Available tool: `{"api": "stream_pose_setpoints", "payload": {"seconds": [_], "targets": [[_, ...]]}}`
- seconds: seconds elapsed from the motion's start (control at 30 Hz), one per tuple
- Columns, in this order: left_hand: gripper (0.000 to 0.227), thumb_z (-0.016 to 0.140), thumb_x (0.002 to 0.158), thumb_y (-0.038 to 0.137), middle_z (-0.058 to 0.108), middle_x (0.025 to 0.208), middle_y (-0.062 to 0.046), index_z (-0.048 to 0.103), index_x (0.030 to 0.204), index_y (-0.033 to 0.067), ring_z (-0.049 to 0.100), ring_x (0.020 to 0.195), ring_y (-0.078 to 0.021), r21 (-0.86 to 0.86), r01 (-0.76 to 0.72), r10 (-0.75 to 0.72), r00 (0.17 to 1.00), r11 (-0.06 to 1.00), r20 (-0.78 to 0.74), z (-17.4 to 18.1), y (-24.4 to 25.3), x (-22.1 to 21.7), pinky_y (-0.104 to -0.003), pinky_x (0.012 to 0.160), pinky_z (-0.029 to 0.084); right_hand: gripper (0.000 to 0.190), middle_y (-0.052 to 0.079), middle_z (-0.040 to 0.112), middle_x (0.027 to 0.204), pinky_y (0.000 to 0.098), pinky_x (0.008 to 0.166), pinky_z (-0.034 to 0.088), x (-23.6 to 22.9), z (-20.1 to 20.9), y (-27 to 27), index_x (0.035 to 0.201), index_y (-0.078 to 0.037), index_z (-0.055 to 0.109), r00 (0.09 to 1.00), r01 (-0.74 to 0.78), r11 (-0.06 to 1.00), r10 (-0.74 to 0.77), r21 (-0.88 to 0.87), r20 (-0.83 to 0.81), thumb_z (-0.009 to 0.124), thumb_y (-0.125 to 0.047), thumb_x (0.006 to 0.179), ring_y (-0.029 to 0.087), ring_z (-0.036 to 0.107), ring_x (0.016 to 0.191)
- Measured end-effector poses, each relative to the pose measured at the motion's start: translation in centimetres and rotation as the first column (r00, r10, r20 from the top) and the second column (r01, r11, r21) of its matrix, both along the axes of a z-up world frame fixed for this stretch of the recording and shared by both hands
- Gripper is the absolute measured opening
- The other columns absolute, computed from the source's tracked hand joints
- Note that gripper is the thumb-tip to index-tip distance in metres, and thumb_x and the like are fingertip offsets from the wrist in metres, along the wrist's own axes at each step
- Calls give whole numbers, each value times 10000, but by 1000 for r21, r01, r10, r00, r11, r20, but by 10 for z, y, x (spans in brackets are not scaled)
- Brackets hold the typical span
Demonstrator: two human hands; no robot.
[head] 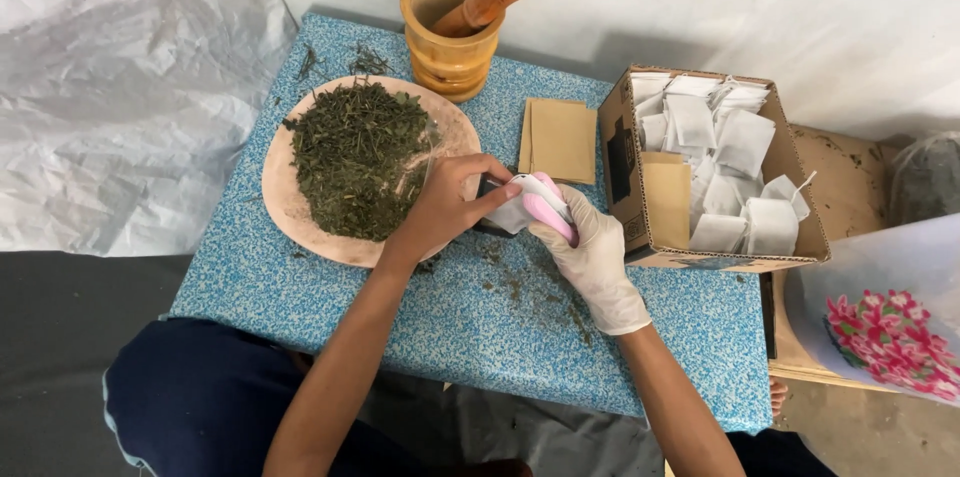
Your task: Sealing small paper bags containing dried tea leaves using a handheld heat sealer.
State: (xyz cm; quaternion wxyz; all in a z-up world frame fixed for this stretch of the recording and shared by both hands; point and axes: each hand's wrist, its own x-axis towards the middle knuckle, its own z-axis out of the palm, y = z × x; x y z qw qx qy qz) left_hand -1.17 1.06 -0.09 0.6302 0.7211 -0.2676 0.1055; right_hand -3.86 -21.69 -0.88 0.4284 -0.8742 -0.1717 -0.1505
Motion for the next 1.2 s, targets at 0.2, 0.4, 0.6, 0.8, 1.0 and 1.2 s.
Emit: {"api": "stream_pose_setpoints", "payload": {"seconds": [0.2, 0.4, 0.6, 0.8, 1.0, 1.2], "targets": [[186, 757, 1035, 219, 797, 910, -168, 807, 1012, 41, 778, 937, -363, -2, -29, 29, 1000, 1000, 1, 1, -1, 0, -499, 910, 582, 545, 147, 799, 963, 497, 807, 618, 11, -6, -8, 1268, -229, 748, 992, 7, 1000, -10, -22, -123, 898, -503, 822, 406, 781, 966], [135, 715, 1032, 121, 781, 856, -195, 786, 991, 14, 775, 865, -388, 63, -55, 56, 998, 996, -16, 14, 1, -3, -494, 858, 596, 510, 126, 792, 926, 468, 811, 625, 30, 6, 4, 1253, -262, 759, 982, -14, 999, 5, -46, -189, 855, -554, 847, 365, 791, 929], [145, 716, 1043, 155, 785, 830, -173, 785, 987, 40, 787, 825, -339, 25, -79, 80, 996, 997, -46, 13, 2, -1, -435, 768, 620, 435, 173, 731, 824, 429, 724, 599, 26, -23, 1, 1192, -166, 764, 980, -19, 995, 39, 102, -197, 864, -460, 888, 310, 742, 771], [128, 726, 1036, 138, 796, 836, -175, 793, 1010, 32, 788, 801, -325, 44, -39, 42, 997, 998, -69, 14, 1, -3, -431, 754, 626, 413, 145, 768, 837, 410, 705, 610, 20, -21, -1, 1190, -221, 800, 978, -42, 993, 64, 110, -200, 904, -435, 852, 314, 779, 793], [148, 707, 1052, 137, 786, 806, -174, 795, 982, 41, 774, 769, -302, 65, -20, 23, 999, 998, -42, 21, -1, -5, -425, 741, 613, 383, 141, 787, 870, 436, 730, 611, 12, -7, 1, 1175, -209, 792, 987, -5, 998, 14, 58, -158, 902, -404, 865, 362, 791, 847], [196, 679, 1076, 156, 768, 792, -179, 785, 970, 30, 758, 758, -304, 66, 5, -3, 1000, 998, -23, 12, -3, -1, -425, 752, 603, 380, 147, 807, 920, 463, 742, 623, 9, 2, 2, 1196, -205, 787, 992, -11, 997, 20, 71, -124, 865, -429, 898, 396, 792, 892]]}}
